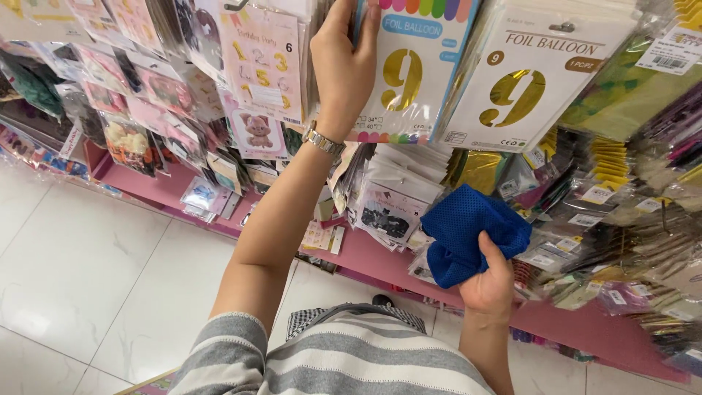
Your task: The recorder uses a blue cloth to dust and clean various packaged items on store shelves, including balloons and accessories.
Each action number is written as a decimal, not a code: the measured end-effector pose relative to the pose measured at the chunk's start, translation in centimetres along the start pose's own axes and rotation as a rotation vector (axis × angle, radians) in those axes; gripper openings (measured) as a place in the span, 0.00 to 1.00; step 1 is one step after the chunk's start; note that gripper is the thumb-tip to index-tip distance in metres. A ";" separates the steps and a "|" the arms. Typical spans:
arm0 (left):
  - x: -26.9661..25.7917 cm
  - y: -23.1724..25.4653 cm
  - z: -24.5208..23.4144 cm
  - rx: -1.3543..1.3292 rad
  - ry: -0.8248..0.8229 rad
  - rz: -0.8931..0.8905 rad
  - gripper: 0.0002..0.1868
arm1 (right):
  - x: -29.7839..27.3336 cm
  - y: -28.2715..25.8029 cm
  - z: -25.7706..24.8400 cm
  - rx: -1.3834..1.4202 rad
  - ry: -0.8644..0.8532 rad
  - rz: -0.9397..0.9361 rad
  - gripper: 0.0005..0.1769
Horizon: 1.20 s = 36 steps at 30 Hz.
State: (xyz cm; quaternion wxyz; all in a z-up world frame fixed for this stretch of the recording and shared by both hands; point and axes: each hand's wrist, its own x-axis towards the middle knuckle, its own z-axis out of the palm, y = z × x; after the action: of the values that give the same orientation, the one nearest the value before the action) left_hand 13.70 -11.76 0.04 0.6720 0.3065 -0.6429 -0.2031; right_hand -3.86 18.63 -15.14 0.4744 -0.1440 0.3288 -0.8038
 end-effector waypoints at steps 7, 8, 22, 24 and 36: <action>-3.4 3.4 -2.0 0.235 0.045 0.087 0.21 | -0.4 0.7 -0.2 -0.051 -0.034 0.054 0.21; -4.3 4.4 -2.7 0.242 0.042 0.177 0.26 | -0.5 0.7 -0.1 -0.078 -0.034 0.055 0.22; -0.8 -4.0 -14.3 0.232 0.229 -0.062 0.31 | 0.6 4.2 -2.4 -0.137 0.026 0.174 0.18; -0.5 -4.4 -14.6 0.093 0.168 -0.139 0.29 | 0.5 4.6 -1.7 -0.134 0.018 0.181 0.18; 1.6 -3.2 -16.0 -0.428 -0.142 -0.271 0.14 | -0.9 6.5 0.3 -0.152 0.018 0.200 0.19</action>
State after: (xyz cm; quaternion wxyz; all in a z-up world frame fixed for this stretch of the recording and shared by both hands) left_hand 30.06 -12.81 -0.70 0.6415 0.2257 -0.5838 -0.4435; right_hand 1.11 17.06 -19.16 0.5369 -0.1389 0.4058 -0.7265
